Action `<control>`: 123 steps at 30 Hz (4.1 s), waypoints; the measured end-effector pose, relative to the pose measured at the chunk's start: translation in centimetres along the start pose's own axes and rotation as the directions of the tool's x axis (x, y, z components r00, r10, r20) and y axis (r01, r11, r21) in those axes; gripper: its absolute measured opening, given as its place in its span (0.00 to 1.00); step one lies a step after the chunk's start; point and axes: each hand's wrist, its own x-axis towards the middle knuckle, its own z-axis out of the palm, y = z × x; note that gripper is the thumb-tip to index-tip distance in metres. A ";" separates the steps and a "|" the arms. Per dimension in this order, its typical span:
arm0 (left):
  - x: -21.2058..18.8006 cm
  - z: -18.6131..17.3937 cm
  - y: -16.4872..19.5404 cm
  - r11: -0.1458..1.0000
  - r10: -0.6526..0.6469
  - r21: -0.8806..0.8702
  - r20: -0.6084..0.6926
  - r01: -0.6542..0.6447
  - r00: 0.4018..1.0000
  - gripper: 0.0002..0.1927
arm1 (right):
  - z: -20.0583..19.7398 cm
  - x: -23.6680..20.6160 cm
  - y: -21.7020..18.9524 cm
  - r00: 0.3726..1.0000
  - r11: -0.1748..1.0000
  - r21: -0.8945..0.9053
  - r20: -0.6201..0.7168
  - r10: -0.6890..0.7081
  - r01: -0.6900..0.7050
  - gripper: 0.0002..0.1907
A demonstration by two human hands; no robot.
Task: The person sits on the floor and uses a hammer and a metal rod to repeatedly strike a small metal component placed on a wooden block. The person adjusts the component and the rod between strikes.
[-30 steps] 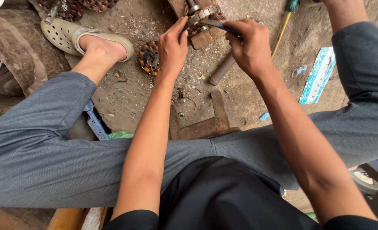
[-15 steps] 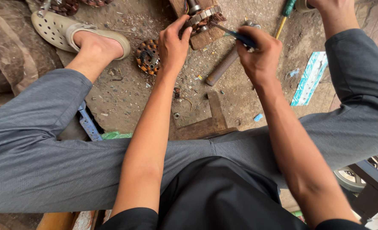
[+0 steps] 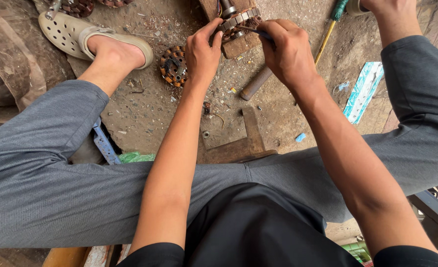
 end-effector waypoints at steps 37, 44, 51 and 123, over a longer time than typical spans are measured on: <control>-1.2 2.8 4.1 0.965 0.195 0.159 0.095 -0.208 0.976 0.18 | 4.5 0.4 -0.5 0.795 0.609 0.711 -0.117 0.596 -0.352 0.27; -1.6 2.2 4.6 0.856 0.411 0.322 0.047 -0.403 0.910 0.18 | 9.1 -7.8 7.9 -0.009 0.113 0.373 -0.311 0.950 -0.921 0.42; -2.0 2.8 3.2 0.838 0.407 0.368 0.071 -0.403 0.911 0.23 | 11.2 -7.4 6.1 -0.378 -0.354 0.547 0.073 0.923 -0.759 0.27; 11.1 -0.9 3.6 0.658 0.171 0.620 0.429 -0.426 0.887 0.31 | 7.4 -8.9 6.3 -0.133 -0.200 0.632 0.151 0.979 -0.749 0.30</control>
